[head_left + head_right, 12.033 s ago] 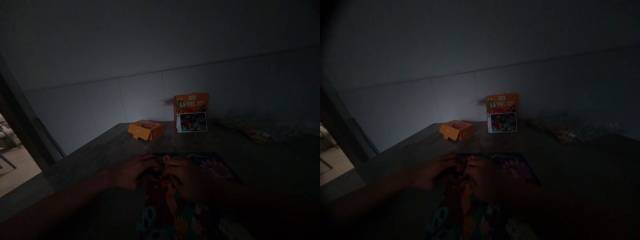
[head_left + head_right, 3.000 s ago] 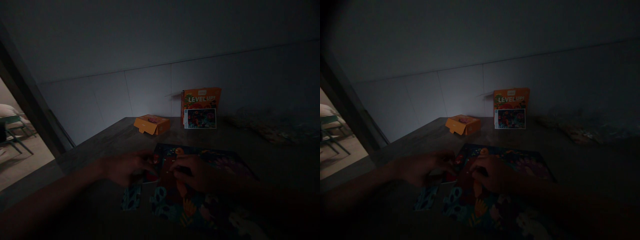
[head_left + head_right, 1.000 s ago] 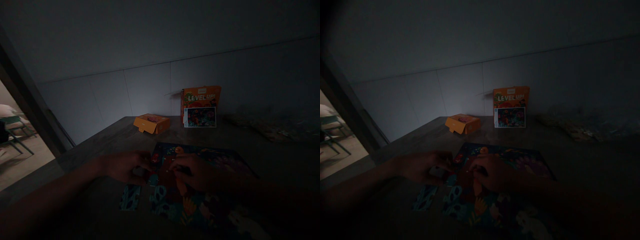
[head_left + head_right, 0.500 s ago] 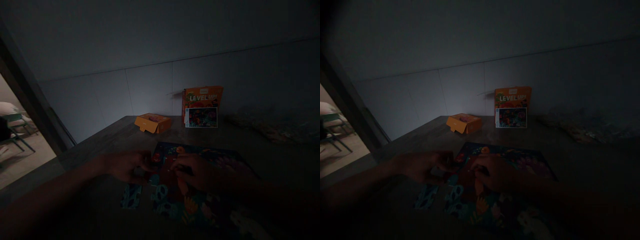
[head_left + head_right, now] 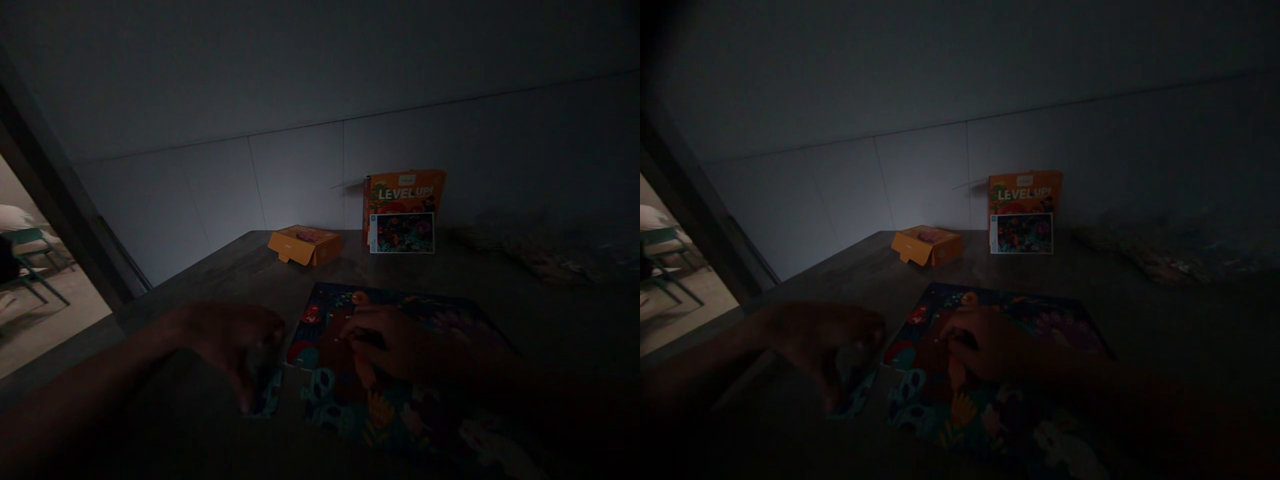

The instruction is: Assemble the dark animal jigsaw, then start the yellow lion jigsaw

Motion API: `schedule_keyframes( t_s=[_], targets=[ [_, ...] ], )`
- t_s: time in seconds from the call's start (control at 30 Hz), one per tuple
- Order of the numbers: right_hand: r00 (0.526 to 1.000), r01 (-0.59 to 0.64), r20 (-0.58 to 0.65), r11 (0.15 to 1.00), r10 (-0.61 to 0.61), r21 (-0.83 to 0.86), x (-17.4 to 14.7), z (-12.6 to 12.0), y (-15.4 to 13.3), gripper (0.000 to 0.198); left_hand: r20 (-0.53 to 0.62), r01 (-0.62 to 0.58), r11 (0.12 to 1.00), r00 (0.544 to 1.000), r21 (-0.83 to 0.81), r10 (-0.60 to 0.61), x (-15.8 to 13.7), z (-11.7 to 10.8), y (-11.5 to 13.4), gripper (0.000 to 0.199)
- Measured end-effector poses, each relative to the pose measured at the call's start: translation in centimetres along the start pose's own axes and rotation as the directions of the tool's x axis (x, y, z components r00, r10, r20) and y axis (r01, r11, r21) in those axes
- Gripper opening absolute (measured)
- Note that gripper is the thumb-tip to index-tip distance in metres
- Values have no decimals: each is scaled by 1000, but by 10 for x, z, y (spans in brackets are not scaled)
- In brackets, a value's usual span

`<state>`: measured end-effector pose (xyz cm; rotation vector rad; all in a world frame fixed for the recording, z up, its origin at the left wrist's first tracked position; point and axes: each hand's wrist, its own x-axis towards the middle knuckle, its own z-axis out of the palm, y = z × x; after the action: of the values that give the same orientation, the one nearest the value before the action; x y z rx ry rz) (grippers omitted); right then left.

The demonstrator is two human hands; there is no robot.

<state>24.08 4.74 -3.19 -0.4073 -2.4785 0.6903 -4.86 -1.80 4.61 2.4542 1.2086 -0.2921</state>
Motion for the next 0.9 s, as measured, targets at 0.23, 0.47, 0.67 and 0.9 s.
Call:
schedule_keyframes(
  t_s=[0.23,0.47,0.67,0.9],
  targets=[
    [1000,12,8,1000,-12,-5,0,-1,1,21,61,4,1000,998,-19,-3,0,5,3,57],
    [1000,21,-5,999,-21,-33,-1,1,4,22,-19,-172,976,985,-135,171,1,4,10,53],
    [1000,26,-15,999,-26,-28,-1,1,4,22,-66,-183,965,983,-190,174,9,10,11,46],
    [1000,29,-12,999,-29,-14,0,1,3,21,-62,-205,969,978,-134,199,11,8,13,41]
  ],
)
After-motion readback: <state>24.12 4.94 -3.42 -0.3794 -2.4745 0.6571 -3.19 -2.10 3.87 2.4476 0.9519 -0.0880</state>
